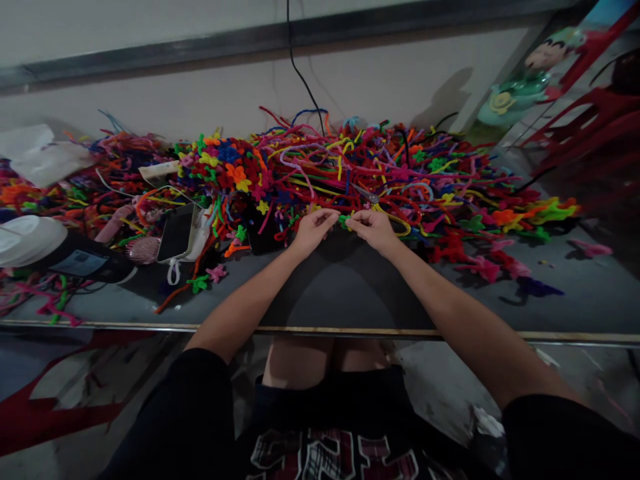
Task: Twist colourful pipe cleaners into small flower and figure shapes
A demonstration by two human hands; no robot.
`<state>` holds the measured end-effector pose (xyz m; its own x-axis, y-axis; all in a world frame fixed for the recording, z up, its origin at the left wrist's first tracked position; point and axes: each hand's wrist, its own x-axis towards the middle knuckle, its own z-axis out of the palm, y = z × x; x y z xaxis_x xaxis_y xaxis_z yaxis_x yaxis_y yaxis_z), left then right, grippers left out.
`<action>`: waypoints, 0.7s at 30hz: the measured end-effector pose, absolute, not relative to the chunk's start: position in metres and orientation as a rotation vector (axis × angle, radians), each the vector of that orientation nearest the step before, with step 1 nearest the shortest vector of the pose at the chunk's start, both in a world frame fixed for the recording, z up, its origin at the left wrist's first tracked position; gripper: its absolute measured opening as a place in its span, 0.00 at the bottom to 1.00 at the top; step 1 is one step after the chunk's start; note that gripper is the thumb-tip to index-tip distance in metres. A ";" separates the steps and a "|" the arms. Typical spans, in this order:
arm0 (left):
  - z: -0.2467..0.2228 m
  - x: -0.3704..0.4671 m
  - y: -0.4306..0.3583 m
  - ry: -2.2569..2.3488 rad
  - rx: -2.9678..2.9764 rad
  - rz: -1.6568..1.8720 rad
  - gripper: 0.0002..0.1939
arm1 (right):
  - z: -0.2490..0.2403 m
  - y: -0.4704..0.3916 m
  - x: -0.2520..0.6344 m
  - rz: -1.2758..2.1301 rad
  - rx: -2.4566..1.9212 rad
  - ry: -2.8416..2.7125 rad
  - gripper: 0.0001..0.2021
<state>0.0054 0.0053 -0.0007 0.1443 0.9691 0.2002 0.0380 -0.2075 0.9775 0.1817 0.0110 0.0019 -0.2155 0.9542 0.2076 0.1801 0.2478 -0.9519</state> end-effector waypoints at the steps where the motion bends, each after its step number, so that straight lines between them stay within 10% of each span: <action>1: -0.002 0.005 0.006 1.043 1.516 1.214 0.16 | 0.003 0.010 0.182 1.065 -1.087 -1.610 0.18; 21: -0.003 0.002 0.003 1.181 1.726 1.265 0.10 | 0.008 0.000 0.183 0.509 -1.163 -2.074 0.13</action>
<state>0.0023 0.0033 -0.0031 0.1142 0.9351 0.3353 0.2701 -0.3541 0.8954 0.1826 0.0005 0.0078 -0.3563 0.8536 0.3799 0.5808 0.5208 -0.6256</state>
